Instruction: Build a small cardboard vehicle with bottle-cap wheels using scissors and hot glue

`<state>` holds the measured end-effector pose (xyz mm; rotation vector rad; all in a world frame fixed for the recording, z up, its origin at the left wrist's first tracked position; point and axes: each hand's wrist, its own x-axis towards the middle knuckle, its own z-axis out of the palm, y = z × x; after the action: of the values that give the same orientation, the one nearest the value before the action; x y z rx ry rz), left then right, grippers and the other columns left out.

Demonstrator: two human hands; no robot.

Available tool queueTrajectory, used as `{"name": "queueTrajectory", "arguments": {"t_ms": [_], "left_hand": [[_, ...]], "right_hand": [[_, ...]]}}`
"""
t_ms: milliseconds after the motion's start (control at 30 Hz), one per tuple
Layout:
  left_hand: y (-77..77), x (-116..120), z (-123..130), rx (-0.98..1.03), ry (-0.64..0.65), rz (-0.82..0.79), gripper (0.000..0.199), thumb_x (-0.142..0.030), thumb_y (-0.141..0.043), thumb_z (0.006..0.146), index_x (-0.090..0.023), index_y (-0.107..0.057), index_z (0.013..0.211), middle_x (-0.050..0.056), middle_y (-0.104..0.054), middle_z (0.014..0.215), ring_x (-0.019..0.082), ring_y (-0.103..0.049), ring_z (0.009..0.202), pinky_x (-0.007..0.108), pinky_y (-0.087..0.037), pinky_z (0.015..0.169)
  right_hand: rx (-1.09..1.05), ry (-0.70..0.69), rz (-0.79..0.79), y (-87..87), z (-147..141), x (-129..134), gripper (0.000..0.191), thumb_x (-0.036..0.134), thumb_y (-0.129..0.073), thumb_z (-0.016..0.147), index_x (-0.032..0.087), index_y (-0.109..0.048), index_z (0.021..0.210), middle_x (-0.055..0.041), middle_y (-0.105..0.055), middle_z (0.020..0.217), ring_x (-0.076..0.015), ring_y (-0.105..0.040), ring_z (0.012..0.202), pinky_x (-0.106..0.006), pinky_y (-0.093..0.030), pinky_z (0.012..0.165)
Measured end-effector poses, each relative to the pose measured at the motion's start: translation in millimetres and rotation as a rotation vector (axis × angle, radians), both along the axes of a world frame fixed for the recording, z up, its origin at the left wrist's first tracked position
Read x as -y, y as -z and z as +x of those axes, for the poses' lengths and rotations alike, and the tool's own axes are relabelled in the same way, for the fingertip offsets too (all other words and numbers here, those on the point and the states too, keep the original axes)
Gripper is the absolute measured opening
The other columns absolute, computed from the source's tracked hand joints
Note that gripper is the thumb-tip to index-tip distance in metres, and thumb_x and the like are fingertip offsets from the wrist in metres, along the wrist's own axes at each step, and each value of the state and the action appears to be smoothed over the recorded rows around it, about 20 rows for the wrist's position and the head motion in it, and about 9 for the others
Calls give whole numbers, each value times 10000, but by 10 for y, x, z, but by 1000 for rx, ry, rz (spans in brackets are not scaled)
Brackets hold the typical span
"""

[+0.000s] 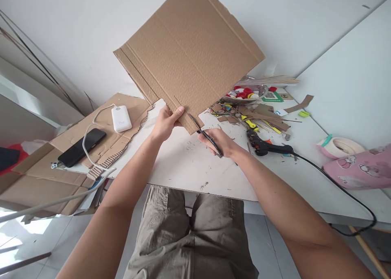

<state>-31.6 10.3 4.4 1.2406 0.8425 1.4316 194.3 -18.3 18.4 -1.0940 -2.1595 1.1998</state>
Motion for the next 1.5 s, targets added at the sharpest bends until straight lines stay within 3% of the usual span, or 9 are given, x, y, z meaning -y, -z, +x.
{"name": "queueTrajectory", "arguments": {"t_ms": [133, 300, 500, 700, 833, 1000, 1200, 1367, 1500], "left_hand": [[13, 21, 53, -6, 6, 1, 673, -671, -982, 692, -219, -652, 1065, 47, -820, 941, 319, -846, 1036, 477, -742, 869], [28, 45, 129, 5, 65, -7, 728, -750, -973, 655, -215, -662, 1039, 39, -829, 897, 295, -854, 910, 453, -742, 840], [-19, 61, 142, 29, 110, 0, 723, -734, -972, 669, -208, -648, 1044, 57, -820, 904, 318, -856, 959, 452, -740, 841], [-62, 95, 137, -48, 80, 23, 711, -759, -909, 733, -202, -656, 1094, 65, -816, 950, 317, -842, 1023, 455, -736, 851], [-72, 95, 120, -91, 32, 33, 689, -784, -845, 791, -199, -649, 1098, 45, -781, 874, 292, -841, 938, 426, -738, 772], [-52, 55, 82, -89, -37, 45, 656, -775, -850, 791, -207, -638, 1043, 19, -765, 826, 247, -831, 878, 372, -726, 749], [-18, 37, 63, -88, -10, 44, 653, -734, -888, 776, -200, -625, 1044, 57, -788, 898, 281, -838, 944, 365, -718, 724], [-36, 57, 76, -79, -2, 40, 596, -681, -900, 803, -205, -635, 1044, 51, -806, 911, 258, -838, 941, 328, -708, 735], [-69, 78, 107, -23, 47, 5, 563, -654, -894, 824, -202, -629, 1029, 17, -772, 808, 235, -836, 833, 306, -696, 673]], "right_hand": [[7, -32, -48, -13, 20, 2, 728, 968, -549, 851, 286, -397, 644, 27, -459, 477, -167, -479, 451, -331, -362, 509], [-9, 20, -20, -28, -14, 12, 749, 1013, -541, 795, 279, -463, 670, 25, -439, 508, -179, -480, 493, -332, -325, 488], [14, 102, 112, -68, -79, 47, 841, 1127, -422, 695, 301, -323, 576, 22, -329, 509, -161, -415, 494, -334, -272, 482], [-45, 129, 58, -81, -117, 70, 829, 1099, -540, 638, 283, -417, 561, 19, -380, 494, -151, -413, 500, -308, -248, 482], [-49, 134, 0, -71, -118, 57, 812, 1088, -567, 611, 284, -457, 581, 25, -391, 450, -150, -412, 454, -307, -258, 458], [-46, 113, 1, -51, -73, 29, 753, 1014, -637, 669, 286, -450, 611, 51, -375, 451, -146, -421, 444, -296, -287, 446], [-29, 18, -54, -49, -42, 36, 690, 933, -628, 801, 274, -492, 648, 30, -446, 444, -163, -474, 411, -311, -357, 443], [-31, -8, -37, -72, -37, 36, 805, 1080, -528, 729, 287, -451, 612, 27, -430, 406, -160, -458, 396, -316, -332, 432], [-65, -53, -27, -88, -5, 28, 900, 1178, -434, 640, 279, -476, 673, 59, -409, 453, -144, -451, 381, -318, -319, 428]]}}
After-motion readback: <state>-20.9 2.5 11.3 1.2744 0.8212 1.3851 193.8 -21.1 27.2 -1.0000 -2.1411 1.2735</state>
